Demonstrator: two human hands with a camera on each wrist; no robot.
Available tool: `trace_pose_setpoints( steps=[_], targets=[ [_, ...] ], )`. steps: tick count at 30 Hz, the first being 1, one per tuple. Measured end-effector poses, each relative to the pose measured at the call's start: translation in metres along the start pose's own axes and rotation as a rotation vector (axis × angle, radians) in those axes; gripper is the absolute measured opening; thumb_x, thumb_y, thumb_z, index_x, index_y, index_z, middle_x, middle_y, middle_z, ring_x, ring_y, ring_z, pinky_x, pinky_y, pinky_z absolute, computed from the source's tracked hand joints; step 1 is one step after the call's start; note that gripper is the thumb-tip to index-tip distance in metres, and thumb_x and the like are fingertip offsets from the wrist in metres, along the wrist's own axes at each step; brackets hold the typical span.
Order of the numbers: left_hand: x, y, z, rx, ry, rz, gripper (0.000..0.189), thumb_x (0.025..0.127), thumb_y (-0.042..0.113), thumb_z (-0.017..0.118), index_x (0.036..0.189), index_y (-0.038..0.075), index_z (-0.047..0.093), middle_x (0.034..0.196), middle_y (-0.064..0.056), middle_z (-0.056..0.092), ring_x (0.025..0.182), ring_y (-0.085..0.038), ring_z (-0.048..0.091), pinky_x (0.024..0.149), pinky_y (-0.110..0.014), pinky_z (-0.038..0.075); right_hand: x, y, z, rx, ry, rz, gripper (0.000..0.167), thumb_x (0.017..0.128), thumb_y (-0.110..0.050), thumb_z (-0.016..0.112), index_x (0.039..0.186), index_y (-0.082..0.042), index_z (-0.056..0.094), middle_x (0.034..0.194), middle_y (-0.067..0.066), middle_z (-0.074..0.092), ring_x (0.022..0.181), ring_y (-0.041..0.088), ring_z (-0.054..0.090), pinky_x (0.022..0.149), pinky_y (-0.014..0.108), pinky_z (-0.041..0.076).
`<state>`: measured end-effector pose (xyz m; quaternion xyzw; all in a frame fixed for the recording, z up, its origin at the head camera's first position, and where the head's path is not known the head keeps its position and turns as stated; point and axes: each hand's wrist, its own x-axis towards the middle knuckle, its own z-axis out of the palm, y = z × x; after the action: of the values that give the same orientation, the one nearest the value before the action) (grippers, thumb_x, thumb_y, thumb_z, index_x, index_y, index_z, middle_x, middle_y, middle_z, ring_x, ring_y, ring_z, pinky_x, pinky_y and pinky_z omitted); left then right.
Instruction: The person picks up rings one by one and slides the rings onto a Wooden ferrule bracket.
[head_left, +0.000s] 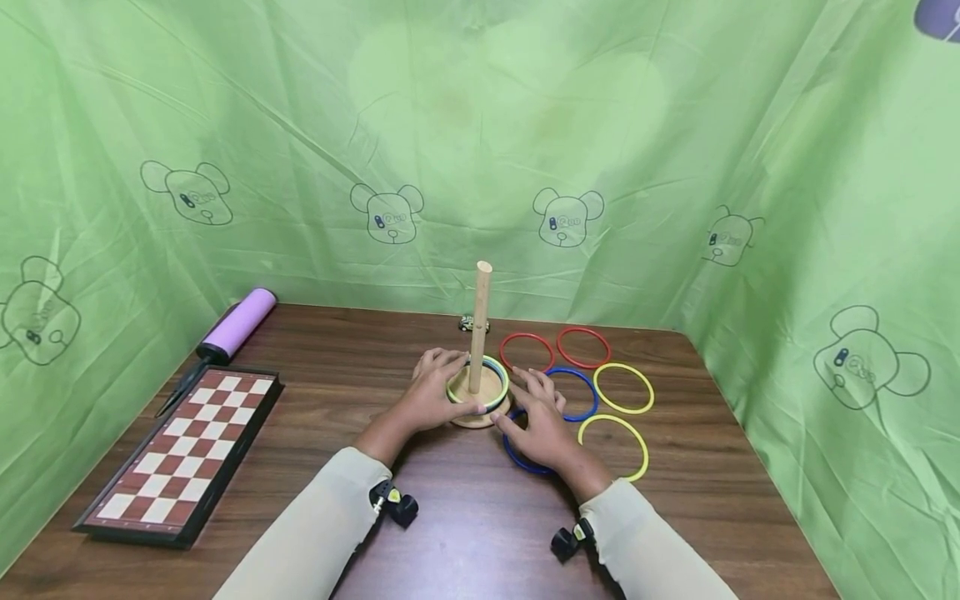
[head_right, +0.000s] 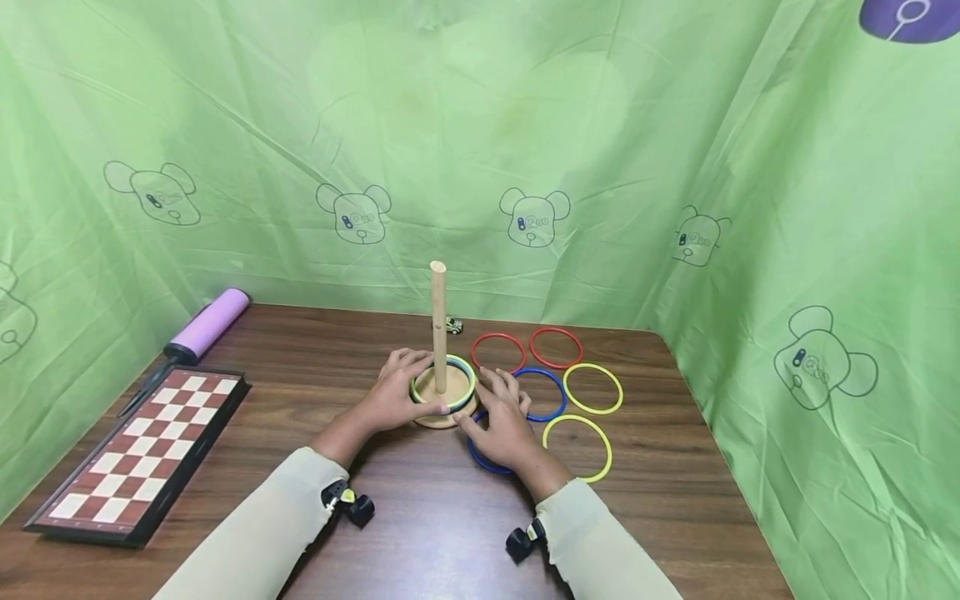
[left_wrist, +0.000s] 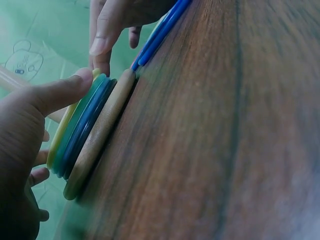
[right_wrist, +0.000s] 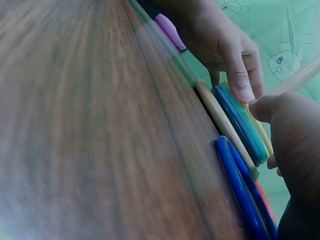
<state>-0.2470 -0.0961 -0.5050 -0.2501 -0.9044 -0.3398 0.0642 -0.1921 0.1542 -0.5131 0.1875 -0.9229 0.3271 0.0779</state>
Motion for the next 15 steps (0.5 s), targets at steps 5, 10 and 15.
trace_pose_setpoints(
  steps=[5,10,15],
  targets=[
    [0.0005,-0.0019,0.0023,0.007,0.029,0.036,0.103,0.078,0.049,0.097,0.16,0.003,0.054,0.159,-0.018,0.058,0.15,-0.044,0.042,0.123,-0.074,0.032,-0.0006,0.0001,-0.0003,0.012,-0.001,0.002,0.069,0.102,-0.04,0.076,0.157,-0.002,0.058,0.174,0.014,0.041,0.164,0.045,0.023,0.119,0.078,0.016],
    [0.0003,-0.0022,0.0026,-0.006,0.034,0.04,0.109,0.077,0.048,0.097,0.163,0.003,0.049,0.16,-0.021,0.056,0.148,-0.045,0.043,0.122,-0.075,0.032,-0.0002,0.0003,-0.0007,0.022,-0.013,0.006,0.07,0.103,-0.041,0.076,0.157,-0.001,0.057,0.174,0.016,0.041,0.164,0.044,0.023,0.116,0.076,0.017],
    [-0.0013,-0.0026,0.0022,0.007,0.022,0.044,0.114,0.078,0.052,0.095,0.166,0.002,0.043,0.164,-0.022,0.052,0.151,-0.046,0.042,0.125,-0.074,0.03,-0.0001,-0.0002,-0.0012,0.012,-0.019,0.016,0.071,0.102,-0.043,0.075,0.156,0.0,0.058,0.174,0.016,0.041,0.163,0.044,0.025,0.116,0.075,0.019]
  ],
)
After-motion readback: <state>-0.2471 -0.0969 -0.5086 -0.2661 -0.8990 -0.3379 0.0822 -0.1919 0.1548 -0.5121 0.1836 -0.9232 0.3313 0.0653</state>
